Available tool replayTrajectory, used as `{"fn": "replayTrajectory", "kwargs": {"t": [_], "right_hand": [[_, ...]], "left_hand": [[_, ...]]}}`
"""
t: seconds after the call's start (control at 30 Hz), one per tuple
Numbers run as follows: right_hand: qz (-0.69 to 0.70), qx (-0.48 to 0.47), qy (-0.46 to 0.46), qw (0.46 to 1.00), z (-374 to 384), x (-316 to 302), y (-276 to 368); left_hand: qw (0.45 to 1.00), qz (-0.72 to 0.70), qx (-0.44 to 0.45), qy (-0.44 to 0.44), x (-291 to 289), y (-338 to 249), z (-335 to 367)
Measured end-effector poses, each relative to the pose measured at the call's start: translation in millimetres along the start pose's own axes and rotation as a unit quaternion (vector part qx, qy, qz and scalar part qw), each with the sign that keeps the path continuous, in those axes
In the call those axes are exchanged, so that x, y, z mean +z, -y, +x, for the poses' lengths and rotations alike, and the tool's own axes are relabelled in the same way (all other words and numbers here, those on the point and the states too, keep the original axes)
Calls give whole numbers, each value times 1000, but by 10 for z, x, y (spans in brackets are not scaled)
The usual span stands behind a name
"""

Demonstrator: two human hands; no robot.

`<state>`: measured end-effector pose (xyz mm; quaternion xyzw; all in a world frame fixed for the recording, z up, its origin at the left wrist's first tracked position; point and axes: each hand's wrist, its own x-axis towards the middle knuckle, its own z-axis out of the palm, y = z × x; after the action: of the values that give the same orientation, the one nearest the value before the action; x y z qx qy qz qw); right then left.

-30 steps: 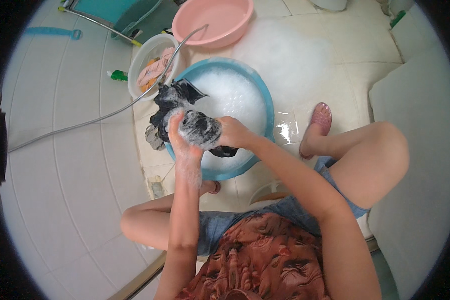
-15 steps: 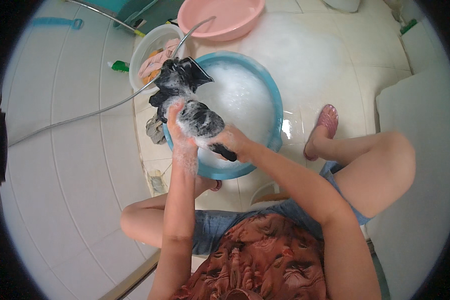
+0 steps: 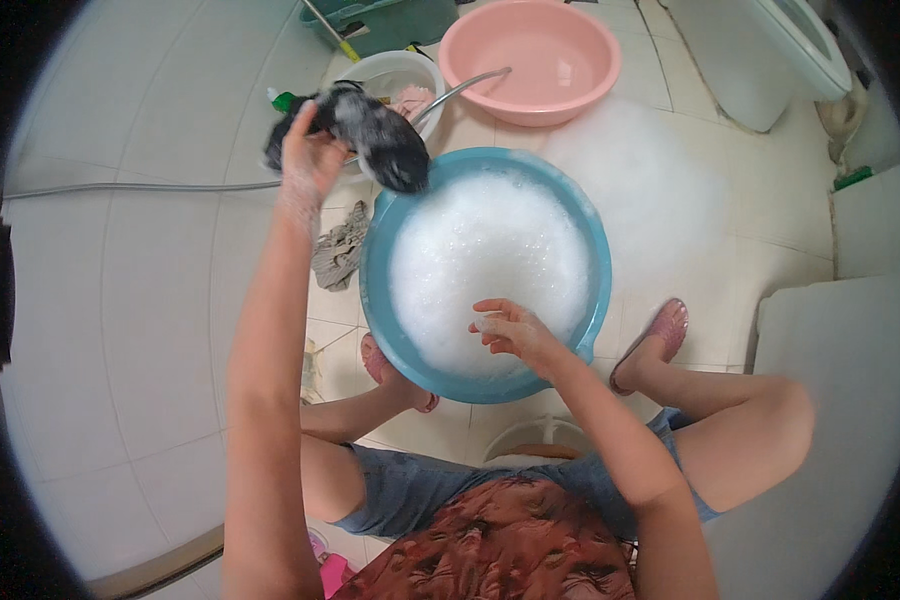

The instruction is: The person hand-washes clothes by scrubbing, submerging, and wringing a garment in a basin filled with soapy water.

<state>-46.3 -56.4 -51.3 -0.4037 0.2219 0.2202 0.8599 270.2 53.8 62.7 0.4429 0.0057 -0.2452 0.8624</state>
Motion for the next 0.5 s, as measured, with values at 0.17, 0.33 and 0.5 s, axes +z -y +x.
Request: {"fn": "replayTrajectory", "kwargs": {"t": [0.17, 0.33, 0.5], "right_hand": [[-113, 5, -80, 990, 77, -72, -26], [-193, -5, -140, 971, 176, -272, -117], [-207, -6, -141, 968, 227, -269, -137]], "left_hand": [[978, 208, 18, -1, -503, 326, 18], [873, 469, -130, 11, -875, 1491, -744], [495, 866, 53, 55, -1254, 2458, -1218]]}}
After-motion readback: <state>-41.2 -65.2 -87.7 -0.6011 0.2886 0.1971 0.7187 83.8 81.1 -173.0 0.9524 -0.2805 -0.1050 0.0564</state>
